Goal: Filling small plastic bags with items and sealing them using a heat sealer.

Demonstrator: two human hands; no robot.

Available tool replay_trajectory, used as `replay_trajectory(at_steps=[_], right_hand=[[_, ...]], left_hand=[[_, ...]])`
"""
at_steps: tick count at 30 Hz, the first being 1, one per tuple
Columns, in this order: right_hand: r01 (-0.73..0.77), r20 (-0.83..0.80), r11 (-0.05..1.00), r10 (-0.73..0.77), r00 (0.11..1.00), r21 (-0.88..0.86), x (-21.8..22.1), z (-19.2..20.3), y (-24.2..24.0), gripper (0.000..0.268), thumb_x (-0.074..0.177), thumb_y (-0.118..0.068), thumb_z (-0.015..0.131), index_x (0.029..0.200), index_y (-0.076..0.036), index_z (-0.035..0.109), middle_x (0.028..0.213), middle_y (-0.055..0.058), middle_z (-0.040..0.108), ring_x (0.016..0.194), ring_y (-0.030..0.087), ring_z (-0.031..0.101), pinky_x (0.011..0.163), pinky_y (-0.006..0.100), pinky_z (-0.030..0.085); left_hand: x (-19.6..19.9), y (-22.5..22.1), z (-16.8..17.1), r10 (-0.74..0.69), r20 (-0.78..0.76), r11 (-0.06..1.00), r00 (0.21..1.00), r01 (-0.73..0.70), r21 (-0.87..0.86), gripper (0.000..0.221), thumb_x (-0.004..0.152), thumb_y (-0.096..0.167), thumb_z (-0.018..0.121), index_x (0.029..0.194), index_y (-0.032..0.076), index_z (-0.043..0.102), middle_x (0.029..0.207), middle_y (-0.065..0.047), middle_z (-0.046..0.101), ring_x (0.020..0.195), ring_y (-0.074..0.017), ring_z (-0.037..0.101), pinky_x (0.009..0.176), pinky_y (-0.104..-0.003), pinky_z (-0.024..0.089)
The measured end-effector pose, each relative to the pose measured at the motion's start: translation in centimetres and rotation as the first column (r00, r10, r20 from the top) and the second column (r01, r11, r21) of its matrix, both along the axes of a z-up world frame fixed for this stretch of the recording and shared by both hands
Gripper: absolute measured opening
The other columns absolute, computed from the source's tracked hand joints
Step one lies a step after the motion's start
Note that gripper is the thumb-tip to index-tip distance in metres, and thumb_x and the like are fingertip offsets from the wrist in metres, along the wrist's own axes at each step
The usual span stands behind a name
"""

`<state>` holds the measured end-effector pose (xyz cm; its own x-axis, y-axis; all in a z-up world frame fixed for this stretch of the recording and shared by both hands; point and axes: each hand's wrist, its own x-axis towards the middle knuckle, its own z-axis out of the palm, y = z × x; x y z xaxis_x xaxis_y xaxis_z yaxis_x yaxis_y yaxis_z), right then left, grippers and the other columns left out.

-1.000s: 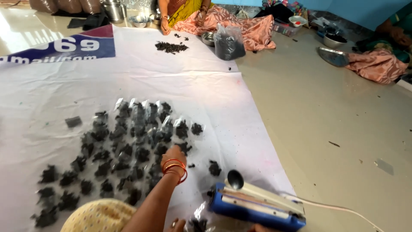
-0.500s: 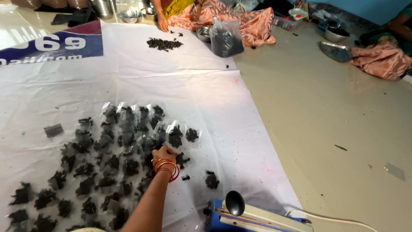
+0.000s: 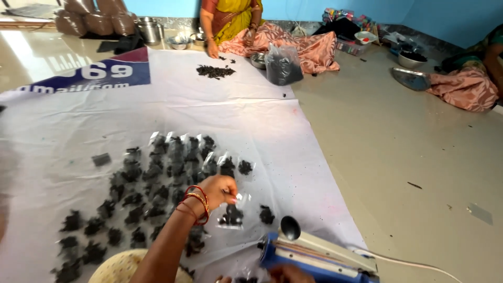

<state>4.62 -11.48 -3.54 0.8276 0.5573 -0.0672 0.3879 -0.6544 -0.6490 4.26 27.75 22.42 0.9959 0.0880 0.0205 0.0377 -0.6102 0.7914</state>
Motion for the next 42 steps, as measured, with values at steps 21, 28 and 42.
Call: replay_trajectory(at_steps=[21, 28, 42], right_hand=[[0.667, -0.795, 0.58, -0.055, 0.604, 0.467, -3.2, 18.2, 18.3, 0.02, 0.089, -0.011, 0.071, 0.103, -0.009, 0.057, 0.086, 0.009, 0.073, 0.07, 0.023, 0.074, 0.058, 0.037, 0.061], [0.734, -0.81, 0.411, 0.019, 0.586, 0.541, -2.9, 14.0, 19.7, 0.021, 0.098, -0.027, 0.061, 0.118, -0.02, 0.06, 0.094, 0.003, 0.066, 0.074, 0.019, 0.066, 0.06, 0.038, 0.06], [0.822, -0.907, 0.422, 0.003, 0.421, 0.383, 0.2, 9.7, 20.7, 0.054, 0.102, -0.052, 0.044, 0.12, -0.006, 0.064, 0.107, 0.012, 0.073, 0.095, 0.027, 0.07, 0.085, 0.043, 0.055]], left_hand=[[-5.6, 1.4, -6.1, 0.062, -0.528, 0.976, 0.847, -0.163, -0.147, 0.031, 0.094, 0.037, 0.076, 0.092, 0.006, 0.075, 0.085, -0.009, 0.076, 0.077, -0.0191, 0.069, 0.066, -0.034, 0.052], [-4.4, 1.1, -5.7, 0.11, -0.586, 0.874, 0.803, -0.359, -0.327, 0.015, 0.089, 0.013, 0.077, 0.084, -0.001, 0.075, 0.075, -0.014, 0.075, 0.059, -0.0213, 0.067, 0.053, -0.038, 0.053], [-3.6, 0.6, -2.4, 0.335, -0.428, 0.939, 0.84, -0.333, 0.082, 0.025, 0.078, 0.024, 0.076, 0.087, 0.001, 0.078, 0.077, -0.013, 0.076, 0.065, -0.0212, 0.072, 0.066, -0.036, 0.059]])
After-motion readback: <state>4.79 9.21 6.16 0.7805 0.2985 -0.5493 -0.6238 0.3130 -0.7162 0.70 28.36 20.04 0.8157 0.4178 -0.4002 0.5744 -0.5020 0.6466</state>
